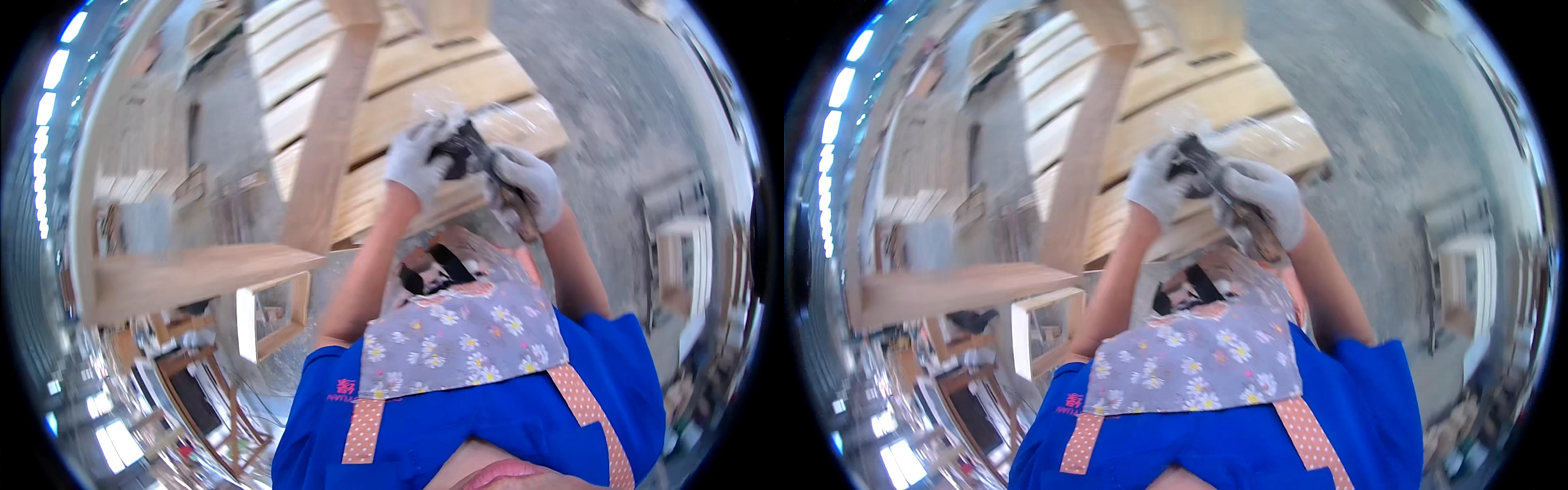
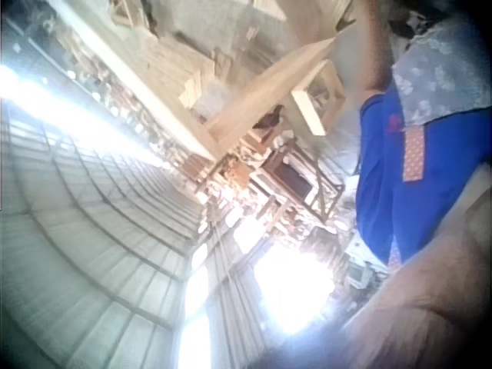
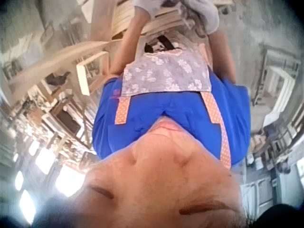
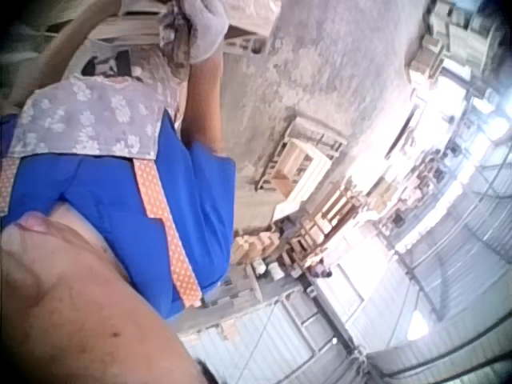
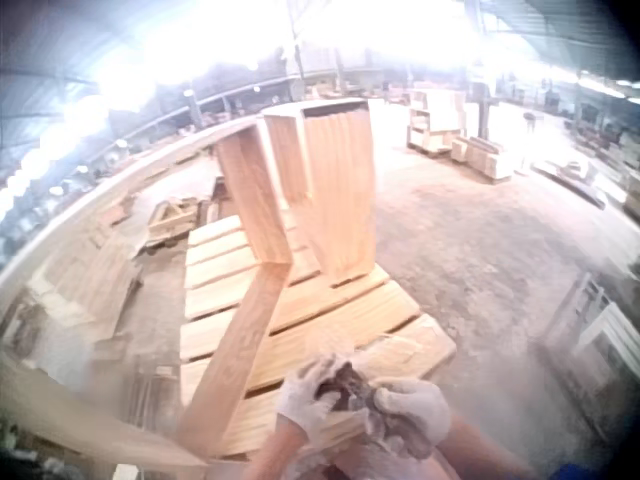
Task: The person applies a dark filler material to the joints and edges of wooden frames using a putty knife. The person picks up each frame, applies the filler, and then sets the frame aside on a wooden pallet.
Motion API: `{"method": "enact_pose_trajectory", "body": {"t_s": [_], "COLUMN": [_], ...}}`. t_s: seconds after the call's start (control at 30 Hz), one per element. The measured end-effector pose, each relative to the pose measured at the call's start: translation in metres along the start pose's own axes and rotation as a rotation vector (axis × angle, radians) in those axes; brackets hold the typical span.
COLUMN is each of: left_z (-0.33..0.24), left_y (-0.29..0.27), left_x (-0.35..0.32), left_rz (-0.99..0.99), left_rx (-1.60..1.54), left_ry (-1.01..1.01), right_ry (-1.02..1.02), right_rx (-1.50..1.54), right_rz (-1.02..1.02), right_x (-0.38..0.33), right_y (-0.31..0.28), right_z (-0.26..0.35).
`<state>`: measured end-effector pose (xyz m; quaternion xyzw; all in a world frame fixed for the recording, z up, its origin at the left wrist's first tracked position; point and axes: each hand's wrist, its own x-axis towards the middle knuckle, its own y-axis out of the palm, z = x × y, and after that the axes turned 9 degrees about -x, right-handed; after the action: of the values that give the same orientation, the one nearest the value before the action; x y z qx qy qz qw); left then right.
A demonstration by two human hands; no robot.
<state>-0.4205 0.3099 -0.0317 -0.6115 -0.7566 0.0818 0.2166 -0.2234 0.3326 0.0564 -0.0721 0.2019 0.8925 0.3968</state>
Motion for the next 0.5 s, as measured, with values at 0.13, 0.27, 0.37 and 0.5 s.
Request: {"method": "enact_pose_trajectory", "body": {"t_s": [0.13,0.27,0.37,0.5], "left_z": [-0.052,-0.147,-0.17,-0.173], "left_y": [-0.026,-0.109,-0.181,-0.205], "left_x": [-0.03,-0.079,-0.133,-0.16], "left_rz": [-0.06,0.243,0.246,-1.035], "left_rx": [0.251,0.069,-0.207,-0.362], "left_ry": [0.048,0.02,0.698,0.442], "right_ry": [-0.143,-0.163,-0.122,-0.308], "right_rx": [-0.148,-0.242,-0.162,-0.285], "right_rz": [-0.009,0.155,0.341,0.509], "right_x": [-0.009,-0.001,0.002,0.004], "right_y": [0.024,0.059,0.094,0.15], "right_z": [0.021,0.045,0.054,0.088]}}
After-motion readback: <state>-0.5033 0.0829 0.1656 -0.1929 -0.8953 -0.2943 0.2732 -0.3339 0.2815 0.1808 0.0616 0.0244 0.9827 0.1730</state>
